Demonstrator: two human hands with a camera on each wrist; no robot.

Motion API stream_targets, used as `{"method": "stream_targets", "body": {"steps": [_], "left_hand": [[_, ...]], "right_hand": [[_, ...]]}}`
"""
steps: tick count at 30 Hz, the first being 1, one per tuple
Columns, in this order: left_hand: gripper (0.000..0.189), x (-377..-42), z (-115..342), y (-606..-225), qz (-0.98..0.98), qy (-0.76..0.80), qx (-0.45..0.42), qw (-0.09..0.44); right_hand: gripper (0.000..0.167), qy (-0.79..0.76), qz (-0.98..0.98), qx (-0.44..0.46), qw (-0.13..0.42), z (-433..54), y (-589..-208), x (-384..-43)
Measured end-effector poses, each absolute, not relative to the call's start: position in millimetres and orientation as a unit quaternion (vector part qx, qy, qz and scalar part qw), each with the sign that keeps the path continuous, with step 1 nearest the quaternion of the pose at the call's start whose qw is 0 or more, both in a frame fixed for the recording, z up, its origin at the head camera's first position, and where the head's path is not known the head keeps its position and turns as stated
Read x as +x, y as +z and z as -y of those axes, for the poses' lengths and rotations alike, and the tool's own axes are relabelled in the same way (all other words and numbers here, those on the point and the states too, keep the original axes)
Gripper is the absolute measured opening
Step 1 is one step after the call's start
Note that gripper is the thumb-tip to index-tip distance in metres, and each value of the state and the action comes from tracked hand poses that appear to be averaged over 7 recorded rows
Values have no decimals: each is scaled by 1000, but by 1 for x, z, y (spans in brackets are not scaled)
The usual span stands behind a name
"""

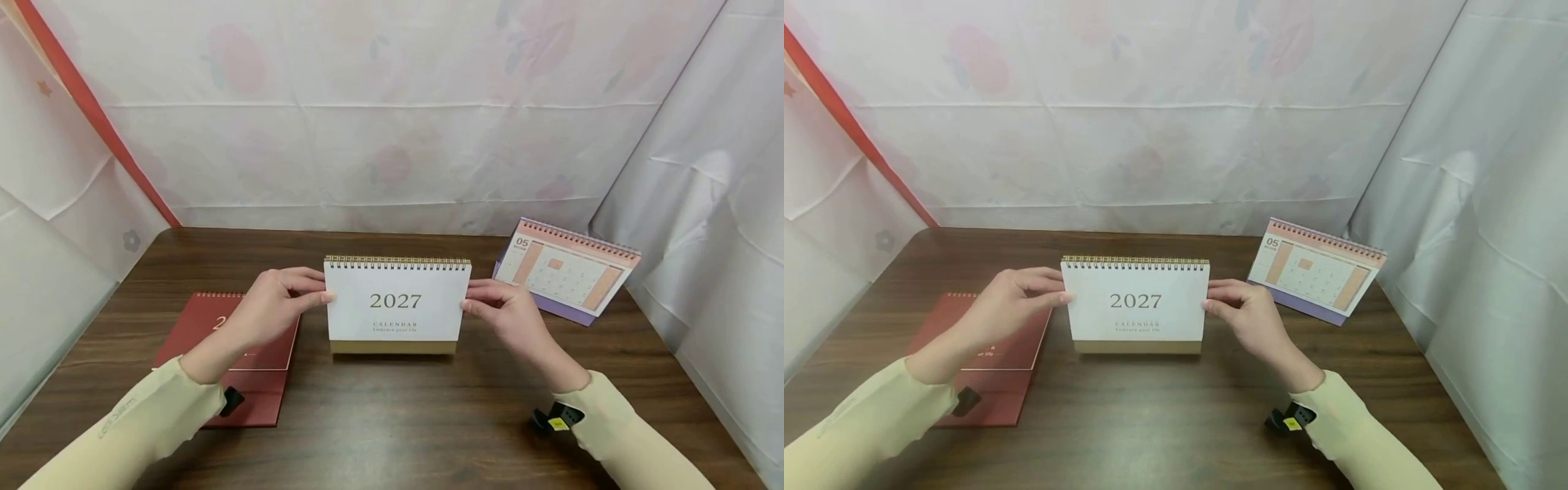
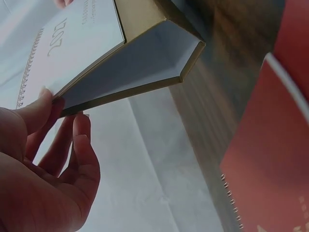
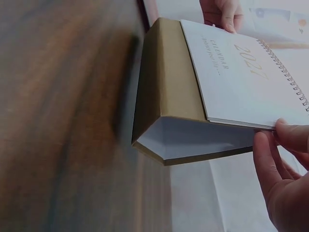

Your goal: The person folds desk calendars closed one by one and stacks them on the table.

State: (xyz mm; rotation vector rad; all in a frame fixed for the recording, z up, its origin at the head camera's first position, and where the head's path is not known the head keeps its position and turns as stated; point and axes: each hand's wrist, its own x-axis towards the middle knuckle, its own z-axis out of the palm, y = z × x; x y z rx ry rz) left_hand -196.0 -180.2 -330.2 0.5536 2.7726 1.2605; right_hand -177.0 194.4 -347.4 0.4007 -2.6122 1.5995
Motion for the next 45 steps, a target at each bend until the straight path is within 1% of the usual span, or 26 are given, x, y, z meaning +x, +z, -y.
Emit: {"method": "stream_targets", "body": {"steps": [5, 9, 13, 18, 24, 28, 34, 39, 45], "left_hand": [[14, -186, 177, -337, -884, 430, 181, 34], [13, -183, 176, -345, -881, 436, 180, 43], [13, -178, 177, -352, -883, 430, 183, 40], [8, -175, 179, -355, -885, 421, 197, 32], [13, -170, 181, -361, -892, 393, 221, 38], [14, -167, 182, -367, -899, 370, 229, 46], [15, -163, 182, -372, -911, 337, 231, 56], [17, -159, 179, -374, -914, 341, 217, 48], [18, -155, 176, -379, -907, 368, 203, 28]], "right_hand": [[11, 500, 852, 144, 48, -199, -355, -167], [11, 494, 853, 158, 55, -202, -363, -161], [11, 495, 852, 165, 47, -203, -371, -158], [8, 483, 860, 162, 27, -206, -374, -154], [12, 454, 872, 184, 10, -208, -379, -149], [17, 416, 885, 210, 19, -208, -383, -149], [15, 364, 898, 245, 38, -207, -390, -150], [12, 368, 899, 233, 42, -206, -392, -148], [11, 391, 898, 202, 30, -206, -391, -144]]}}
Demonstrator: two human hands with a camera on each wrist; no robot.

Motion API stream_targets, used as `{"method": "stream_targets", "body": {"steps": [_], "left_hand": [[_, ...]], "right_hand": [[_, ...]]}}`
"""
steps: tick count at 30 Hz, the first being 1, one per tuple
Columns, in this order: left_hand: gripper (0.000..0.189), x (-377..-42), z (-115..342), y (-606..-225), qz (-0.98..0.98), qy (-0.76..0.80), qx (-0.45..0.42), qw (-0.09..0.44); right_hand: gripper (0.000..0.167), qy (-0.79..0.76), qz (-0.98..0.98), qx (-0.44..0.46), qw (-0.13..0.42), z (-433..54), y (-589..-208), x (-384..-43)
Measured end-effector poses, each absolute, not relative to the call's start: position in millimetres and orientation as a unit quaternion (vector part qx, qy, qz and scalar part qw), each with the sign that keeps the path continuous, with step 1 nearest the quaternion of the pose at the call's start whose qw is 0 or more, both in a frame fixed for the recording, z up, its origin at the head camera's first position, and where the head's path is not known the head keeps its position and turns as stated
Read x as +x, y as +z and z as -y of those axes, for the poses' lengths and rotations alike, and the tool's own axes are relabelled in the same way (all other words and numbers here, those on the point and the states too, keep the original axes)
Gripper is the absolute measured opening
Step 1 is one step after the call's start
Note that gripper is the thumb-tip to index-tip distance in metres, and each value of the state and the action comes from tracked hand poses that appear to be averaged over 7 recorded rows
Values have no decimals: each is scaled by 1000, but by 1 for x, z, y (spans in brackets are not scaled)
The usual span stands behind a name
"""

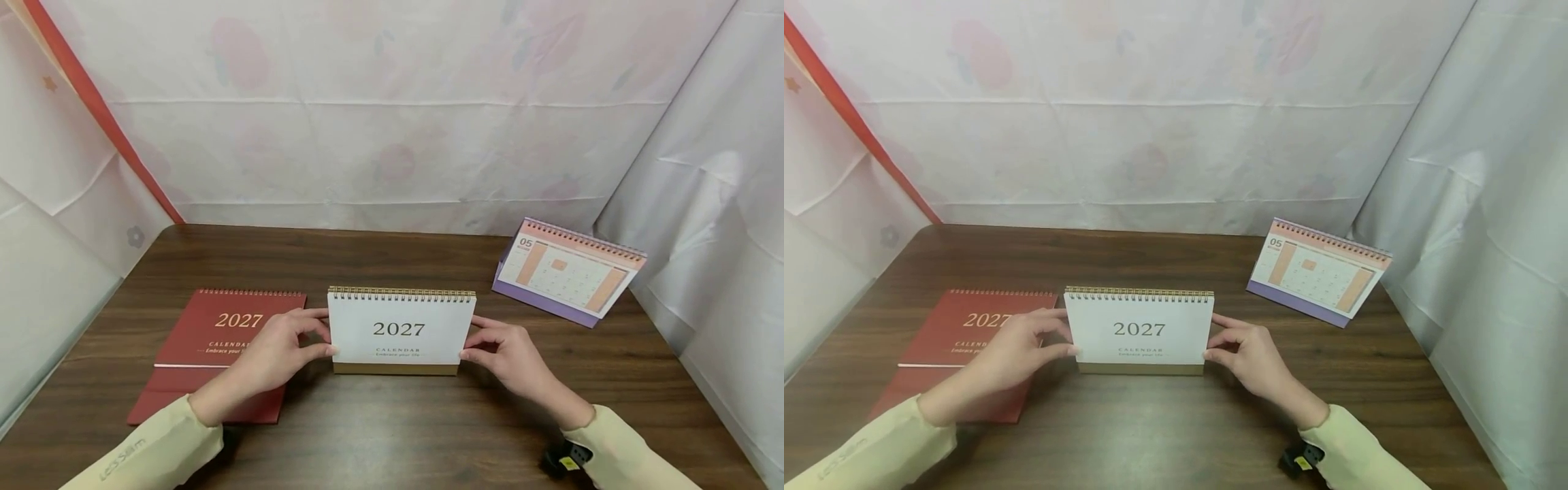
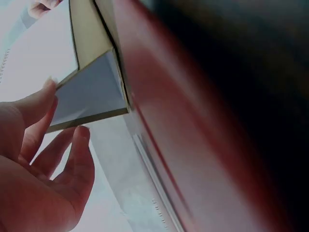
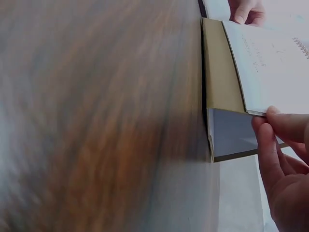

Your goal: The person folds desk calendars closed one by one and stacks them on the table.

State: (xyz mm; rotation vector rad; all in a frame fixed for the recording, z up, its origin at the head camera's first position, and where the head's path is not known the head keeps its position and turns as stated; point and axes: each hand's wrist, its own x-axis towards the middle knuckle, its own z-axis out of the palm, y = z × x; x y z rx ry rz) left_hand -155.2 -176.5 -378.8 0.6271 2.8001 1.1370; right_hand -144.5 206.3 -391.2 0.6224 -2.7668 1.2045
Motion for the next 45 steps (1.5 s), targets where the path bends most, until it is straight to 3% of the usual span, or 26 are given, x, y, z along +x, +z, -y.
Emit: {"method": "stream_targets", "body": {"steps": [12, 16, 24, 29, 35, 45], "left_hand": [[9, -149, 179, -383, -878, 442, 182, 1], [8, -147, 177, -382, -862, 480, 162, 1], [31, -144, 169, -378, -827, 550, 112, 12], [45, -144, 165, -381, -803, 590, 86, 26], [46, -144, 161, -385, -806, 587, 41, 70], [44, -149, 158, -390, -776, 613, -13, 146]], "right_hand": [[8, 510, 852, 120, 8, -203, -389, -138], [13, 579, 811, 84, -23, -203, -387, -137], [36, 685, 725, 3, -72, -202, -383, -135], [50, 703, 707, -6, -77, -199, -383, -137], [50, 703, 703, -35, -100, -195, -389, -140], [52, 685, 701, -63, -188, -194, -400, -144]]}}
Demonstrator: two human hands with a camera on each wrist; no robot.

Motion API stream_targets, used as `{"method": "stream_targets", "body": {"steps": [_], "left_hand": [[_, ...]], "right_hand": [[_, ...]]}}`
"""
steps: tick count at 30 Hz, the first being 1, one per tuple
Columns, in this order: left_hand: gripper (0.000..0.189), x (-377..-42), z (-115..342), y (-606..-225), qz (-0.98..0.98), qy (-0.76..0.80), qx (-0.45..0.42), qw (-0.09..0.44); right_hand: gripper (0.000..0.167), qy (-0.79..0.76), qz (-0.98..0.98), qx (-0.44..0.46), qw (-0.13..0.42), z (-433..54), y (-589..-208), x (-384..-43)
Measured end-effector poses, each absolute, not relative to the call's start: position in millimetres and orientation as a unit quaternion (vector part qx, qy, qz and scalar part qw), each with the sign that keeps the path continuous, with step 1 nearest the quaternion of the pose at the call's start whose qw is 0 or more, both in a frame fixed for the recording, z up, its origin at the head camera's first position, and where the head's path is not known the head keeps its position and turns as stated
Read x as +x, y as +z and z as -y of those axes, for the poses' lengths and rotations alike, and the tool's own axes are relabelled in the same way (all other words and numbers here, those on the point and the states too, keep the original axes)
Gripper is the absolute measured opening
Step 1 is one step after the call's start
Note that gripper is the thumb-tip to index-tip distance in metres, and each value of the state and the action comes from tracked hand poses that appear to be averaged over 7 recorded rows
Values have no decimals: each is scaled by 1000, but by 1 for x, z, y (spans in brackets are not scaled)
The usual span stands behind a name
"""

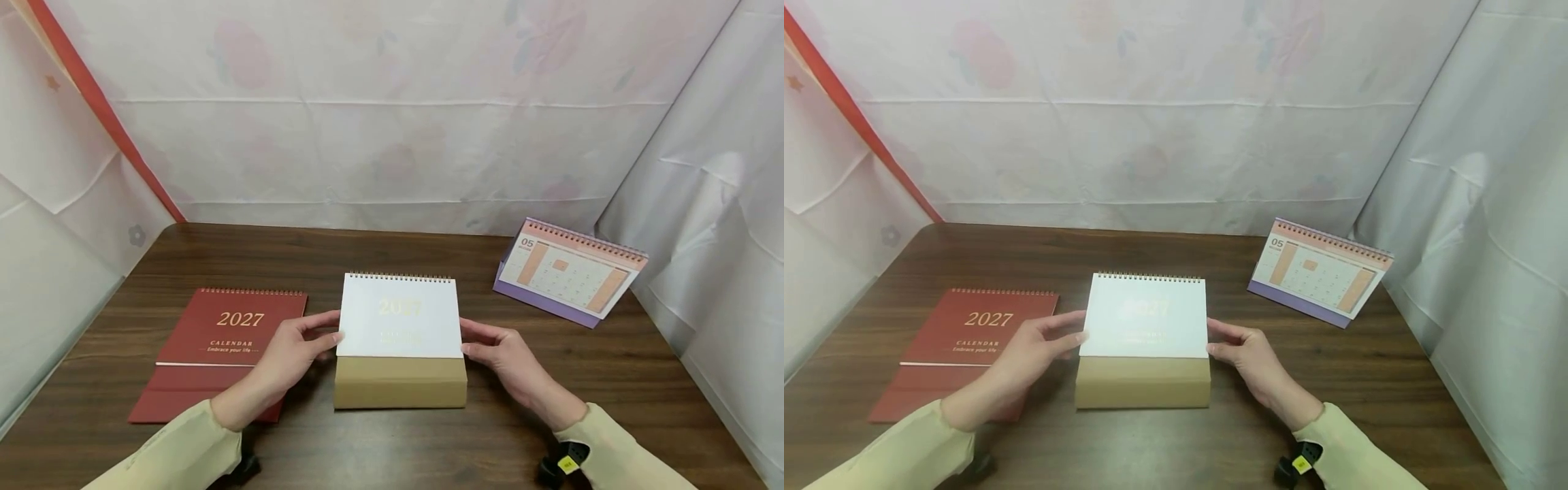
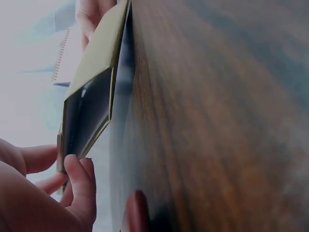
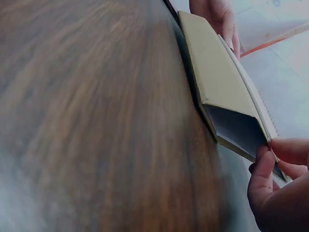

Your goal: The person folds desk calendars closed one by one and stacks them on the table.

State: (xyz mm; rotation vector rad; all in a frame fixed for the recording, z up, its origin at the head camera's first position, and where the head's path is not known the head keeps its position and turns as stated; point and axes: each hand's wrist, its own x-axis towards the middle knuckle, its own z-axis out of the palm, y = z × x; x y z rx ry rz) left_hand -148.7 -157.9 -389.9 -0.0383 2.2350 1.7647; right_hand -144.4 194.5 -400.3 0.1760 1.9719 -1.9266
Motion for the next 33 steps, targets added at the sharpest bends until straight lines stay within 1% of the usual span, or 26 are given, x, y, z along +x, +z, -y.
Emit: {"method": "stream_targets", "body": {"steps": [6, 10, 14, 21, 24, 27, 30, 33], "left_hand": [[39, -151, 157, -394, -800, 577, -31, 164], [37, -151, 156, -397, -807, 564, -28, 173], [38, -152, 155, -398, -809, 558, -21, 183], [41, -151, 156, -396, -811, 548, -24, 204], [41, -152, 158, -392, -820, 534, -19, 207], [34, -154, 163, -383, -857, 482, 28, 180], [22, -154, 169, -371, -900, 404, 107, 124], [14, -152, 172, -362, -923, 330, 181, 74]], "right_hand": [[49, -670, -712, 58, 201, -192, -405, -145], [47, -657, -727, 54, 193, -191, -409, -145], [45, -633, -749, 49, 189, -193, -410, -145], [45, -594, -778, 25, 205, -196, -405, -143], [40, -559, -806, 8, 197, -200, -400, -141], [34, -484, -858, -51, 164, -206, -398, -139], [32, -400, -898, -140, 121, -211, -395, -136], [35, -341, -912, -213, 86, -214, -390, -133]]}}
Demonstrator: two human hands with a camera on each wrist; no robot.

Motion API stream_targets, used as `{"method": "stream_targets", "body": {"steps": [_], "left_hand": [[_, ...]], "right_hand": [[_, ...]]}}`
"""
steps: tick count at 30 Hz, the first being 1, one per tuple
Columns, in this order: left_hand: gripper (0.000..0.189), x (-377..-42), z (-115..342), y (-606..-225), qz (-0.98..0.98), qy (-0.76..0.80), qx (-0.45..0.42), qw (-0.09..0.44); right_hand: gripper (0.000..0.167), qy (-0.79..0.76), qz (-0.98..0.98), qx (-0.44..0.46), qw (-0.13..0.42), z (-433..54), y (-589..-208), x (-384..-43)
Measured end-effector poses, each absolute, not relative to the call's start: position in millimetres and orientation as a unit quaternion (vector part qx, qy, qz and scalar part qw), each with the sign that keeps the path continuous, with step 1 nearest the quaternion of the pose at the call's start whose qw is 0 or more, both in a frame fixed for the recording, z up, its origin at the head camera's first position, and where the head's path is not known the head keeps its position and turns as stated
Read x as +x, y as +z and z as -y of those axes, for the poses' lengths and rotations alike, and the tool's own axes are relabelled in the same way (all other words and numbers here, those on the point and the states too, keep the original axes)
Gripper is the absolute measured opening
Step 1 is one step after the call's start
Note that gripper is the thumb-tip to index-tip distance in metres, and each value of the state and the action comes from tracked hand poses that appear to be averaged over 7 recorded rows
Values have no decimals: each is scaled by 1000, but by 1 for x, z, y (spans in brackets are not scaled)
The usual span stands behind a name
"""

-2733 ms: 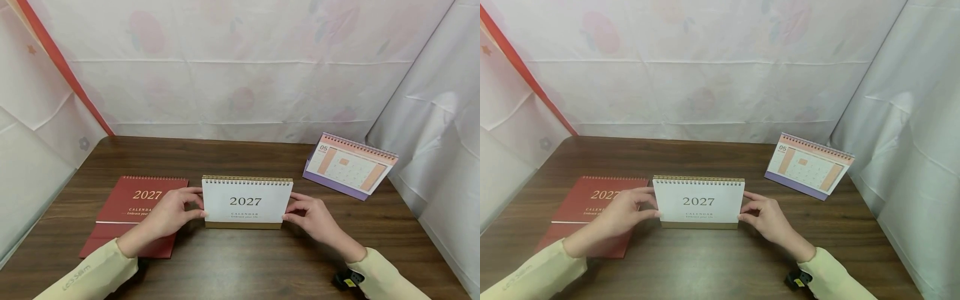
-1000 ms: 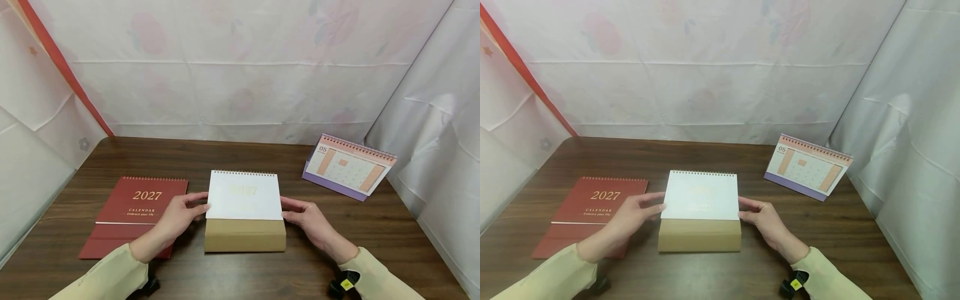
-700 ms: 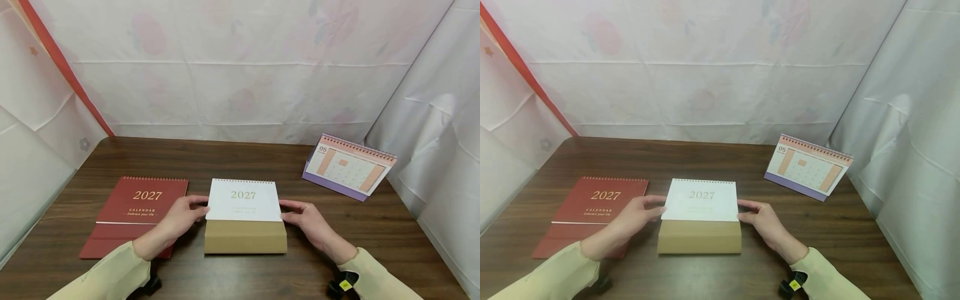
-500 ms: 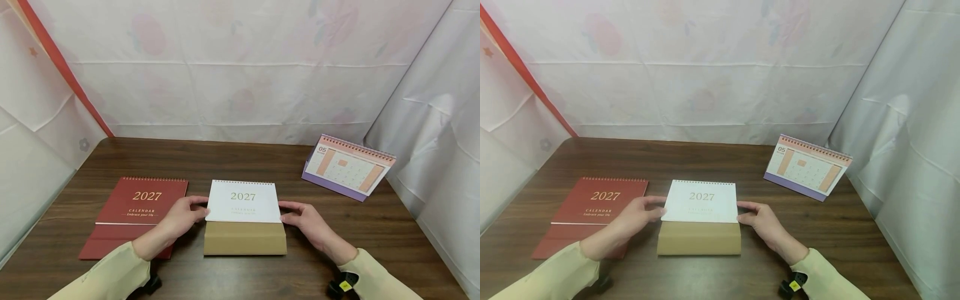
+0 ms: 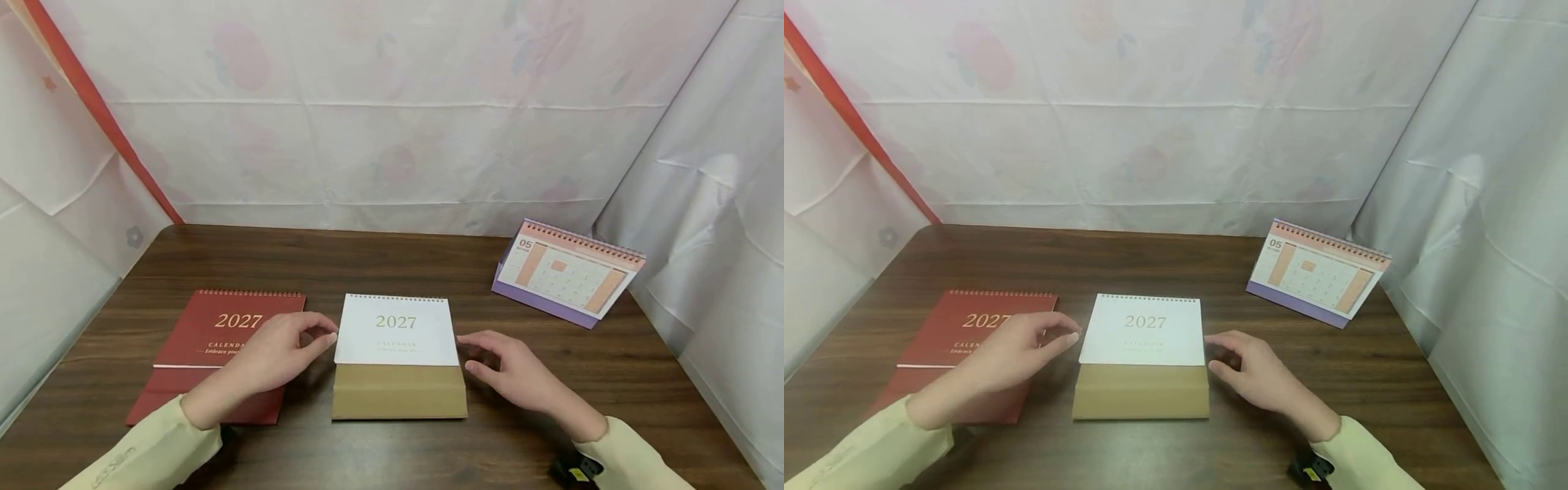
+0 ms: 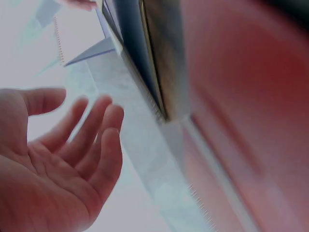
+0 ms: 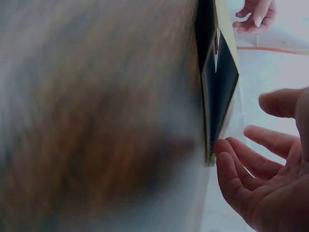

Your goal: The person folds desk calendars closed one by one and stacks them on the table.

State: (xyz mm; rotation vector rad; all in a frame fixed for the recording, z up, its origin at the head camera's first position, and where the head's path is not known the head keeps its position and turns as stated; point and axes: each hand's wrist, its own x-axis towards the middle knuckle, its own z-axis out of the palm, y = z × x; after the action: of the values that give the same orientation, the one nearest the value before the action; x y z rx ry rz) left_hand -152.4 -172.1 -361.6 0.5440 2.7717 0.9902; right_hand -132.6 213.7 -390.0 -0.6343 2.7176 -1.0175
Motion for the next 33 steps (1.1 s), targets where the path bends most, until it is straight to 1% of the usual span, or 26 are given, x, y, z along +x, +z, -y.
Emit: {"method": "stream_targets", "body": {"steps": [4, 8, 10, 14, 17, 20, 25, 29, 33], "left_hand": [[15, -147, 173, -358, -926, 262, 271, 30], [22, -141, 173, -362, -910, 207, 359, -12], [29, -140, 173, -365, -899, 183, 396, -17], [43, -137, 174, -372, -883, 134, 450, -5], [51, -135, 175, -377, -880, 102, 464, 7], [54, -133, 175, -382, -883, 78, 462, 24], [53, -131, 174, -386, -885, 70, 457, 55], [51, -129, 172, -386, -885, 67, 458, 57], [51, -128, 171, -386, -885, 66, 457, 59]], "right_hand": [[40, -279, -920, -270, 60, -213, -383, -126], [47, -219, -922, -314, 51, -210, -380, -120], [51, -203, -920, -332, 55, -208, -381, -118], [59, -184, -914, -354, 78, -205, -382, -114], [63, -176, -907, -372, 89, -204, -383, -113], [61, -169, -900, -391, 93, -205, -384, -114], [62, -162, -896, -395, 121, -204, -382, -114], [64, -158, -897, -382, 154, -203, -381, -114], [63, -149, -899, -375, 172, -201, -382, -114]]}}
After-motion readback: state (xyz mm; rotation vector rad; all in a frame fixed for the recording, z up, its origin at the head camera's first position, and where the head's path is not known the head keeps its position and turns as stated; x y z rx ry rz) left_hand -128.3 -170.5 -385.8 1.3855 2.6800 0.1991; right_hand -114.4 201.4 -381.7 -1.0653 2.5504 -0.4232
